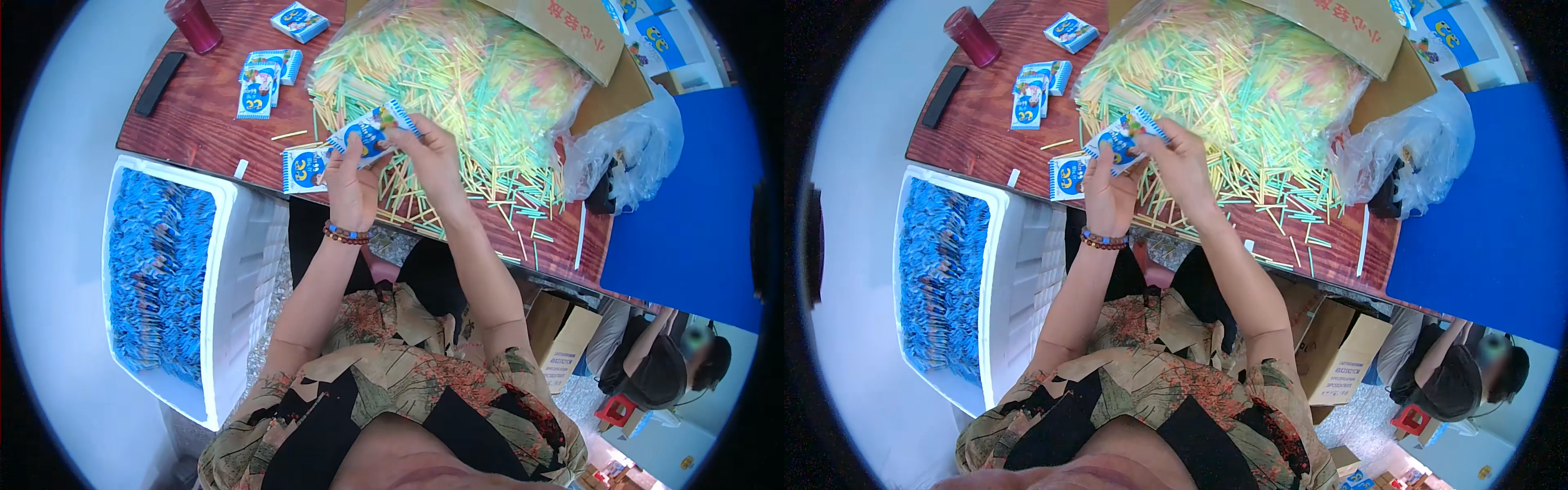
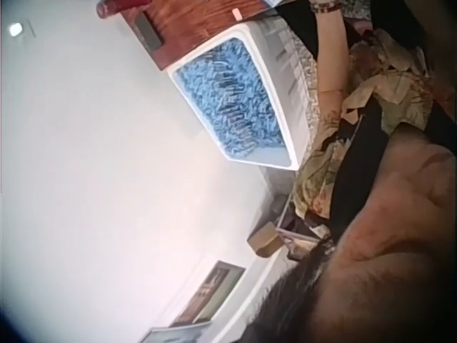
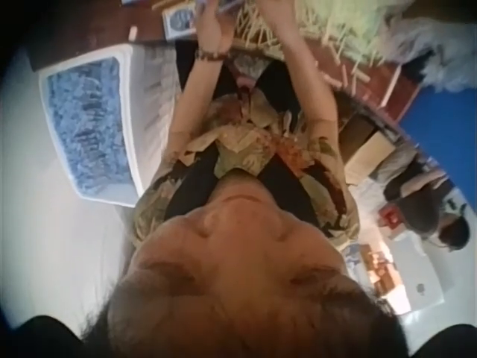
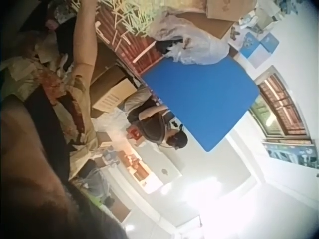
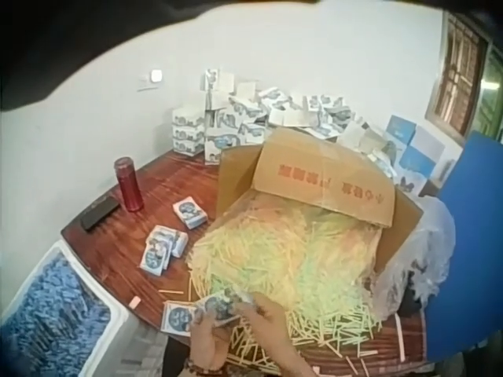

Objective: Sorting and arranging small blue packets and yellow sticks on a table.

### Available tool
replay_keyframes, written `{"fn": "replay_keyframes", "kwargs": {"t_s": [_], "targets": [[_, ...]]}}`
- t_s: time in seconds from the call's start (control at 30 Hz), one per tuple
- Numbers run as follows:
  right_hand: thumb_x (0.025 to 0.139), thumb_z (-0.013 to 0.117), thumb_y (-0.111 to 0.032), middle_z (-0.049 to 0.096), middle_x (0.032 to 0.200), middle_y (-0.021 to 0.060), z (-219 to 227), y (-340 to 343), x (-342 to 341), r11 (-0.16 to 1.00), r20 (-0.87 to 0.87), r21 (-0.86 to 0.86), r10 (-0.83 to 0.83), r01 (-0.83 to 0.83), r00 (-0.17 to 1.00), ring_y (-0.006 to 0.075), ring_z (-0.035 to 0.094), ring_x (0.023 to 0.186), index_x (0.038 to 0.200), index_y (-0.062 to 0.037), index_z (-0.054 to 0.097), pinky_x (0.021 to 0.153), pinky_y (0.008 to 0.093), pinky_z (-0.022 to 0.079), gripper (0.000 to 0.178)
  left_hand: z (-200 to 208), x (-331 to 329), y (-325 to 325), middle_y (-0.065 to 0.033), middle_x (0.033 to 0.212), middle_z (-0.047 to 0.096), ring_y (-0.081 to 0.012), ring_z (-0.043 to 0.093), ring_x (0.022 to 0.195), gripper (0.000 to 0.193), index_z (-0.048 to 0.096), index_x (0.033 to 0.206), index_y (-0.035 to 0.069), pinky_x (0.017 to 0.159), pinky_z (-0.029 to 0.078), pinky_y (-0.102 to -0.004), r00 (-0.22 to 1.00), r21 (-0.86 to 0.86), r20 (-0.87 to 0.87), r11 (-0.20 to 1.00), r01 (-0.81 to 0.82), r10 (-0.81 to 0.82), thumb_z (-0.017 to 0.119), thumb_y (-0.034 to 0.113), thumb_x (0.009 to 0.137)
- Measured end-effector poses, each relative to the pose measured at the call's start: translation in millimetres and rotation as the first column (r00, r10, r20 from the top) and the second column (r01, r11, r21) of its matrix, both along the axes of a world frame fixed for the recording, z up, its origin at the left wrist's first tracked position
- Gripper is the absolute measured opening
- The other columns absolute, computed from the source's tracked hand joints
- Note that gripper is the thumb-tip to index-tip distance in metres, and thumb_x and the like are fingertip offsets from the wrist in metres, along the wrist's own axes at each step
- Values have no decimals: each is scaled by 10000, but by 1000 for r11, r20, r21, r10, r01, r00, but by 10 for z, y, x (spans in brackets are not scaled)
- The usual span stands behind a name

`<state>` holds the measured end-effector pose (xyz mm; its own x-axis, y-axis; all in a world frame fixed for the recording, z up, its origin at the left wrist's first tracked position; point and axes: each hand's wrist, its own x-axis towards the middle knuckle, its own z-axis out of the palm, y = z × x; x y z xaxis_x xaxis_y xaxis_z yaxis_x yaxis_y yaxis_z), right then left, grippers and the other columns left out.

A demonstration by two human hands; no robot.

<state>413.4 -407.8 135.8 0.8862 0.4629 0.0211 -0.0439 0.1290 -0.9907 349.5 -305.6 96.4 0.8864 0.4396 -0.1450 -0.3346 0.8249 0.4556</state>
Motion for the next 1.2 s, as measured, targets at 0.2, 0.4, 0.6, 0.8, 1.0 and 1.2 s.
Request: {"fn": "replay_keyframes", "kwargs": {"t_s": [0.2, 0.4, 0.6, 0.8, 1.0, 1.2], "targets": [[871, 654, -82, 684, 853, 35, 166, 203, 188, 985, 23, -23, 174, -173, 985, 87, 629, 763, 1016, 3, 662, 730, 239, 484, 168, 109, -94, 361, -85, 1015, 687, -147, 676, 894, 225, 607, 1123, -16, 797, 550, -281, 994, 191, -86, 978, 80, -65, 612, 36, 904], [865, 682, -127, 687, 824, 38, 66, 421, 159, 974, 24, -137, 187, -182, 982, 83, 627, 744, 995, -1, 661, 708, 236, 485, 182, 114, -129, 469, -88, 977, 693, -146, 685, 826, 176, 634, 1071, -14, 713, 555, -260, 994, 145, -71, 987, -74, 85, 608, 60, 913], [880, 661, -142, 684, 815, 14, 130, 496, 172, 963, 12, -131, 241, -237, 970, 68, 615, 739, 1006, -18, 659, 666, 215, 450, 177, -21, -161, 624, -83, 973, 693, -140, 680, 810, 176, 634, 1060, -13, 681, 541, -256, 994, 122, -99, 992, -27, 40, 598, 100, 929], [883, 641, -111, 663, 845, 8, 234, -43, 285, 935, 251, -354, 125, -29, 960, 67, 591, 754, 979, -26, 669, 647, 219, 444, 131, -58, -204, 733, -83, 1138, 654, -209, 650, 1017, 295, 565, 1189, 28, 862, 540, -373, 999, 12, 42, 1000, 29, -29, 510, 236, 988], [841, 659, -132, 617, 824, 74, -6, -385, 179, 712, 467, -700, 392, 61, 793, 184, 589, 677, 906, -44, 670, 624, 292, 460, 110, -132, -136, 647, -79, 1125, 662, -192, 655, 1008, 258, 590, 1155, 33, 842, 545, -359, 998, 74, 16, 996, 56, -57, 525, 212, 981], [832, 635, -216, 625, 825, 84, -176, -220, 101, 471, 389, -871, 488, 139, 781, 251, 627, 740, 831, -62, 622, 662, 373, 481, 154, -84, -154, 589, -79, 1091, 675, -186, 664, 983, 215, 627, 1102, 37, 832, 551, -353, 999, 100, -6, 994, 40, -40, 544, 185, 971]]}}
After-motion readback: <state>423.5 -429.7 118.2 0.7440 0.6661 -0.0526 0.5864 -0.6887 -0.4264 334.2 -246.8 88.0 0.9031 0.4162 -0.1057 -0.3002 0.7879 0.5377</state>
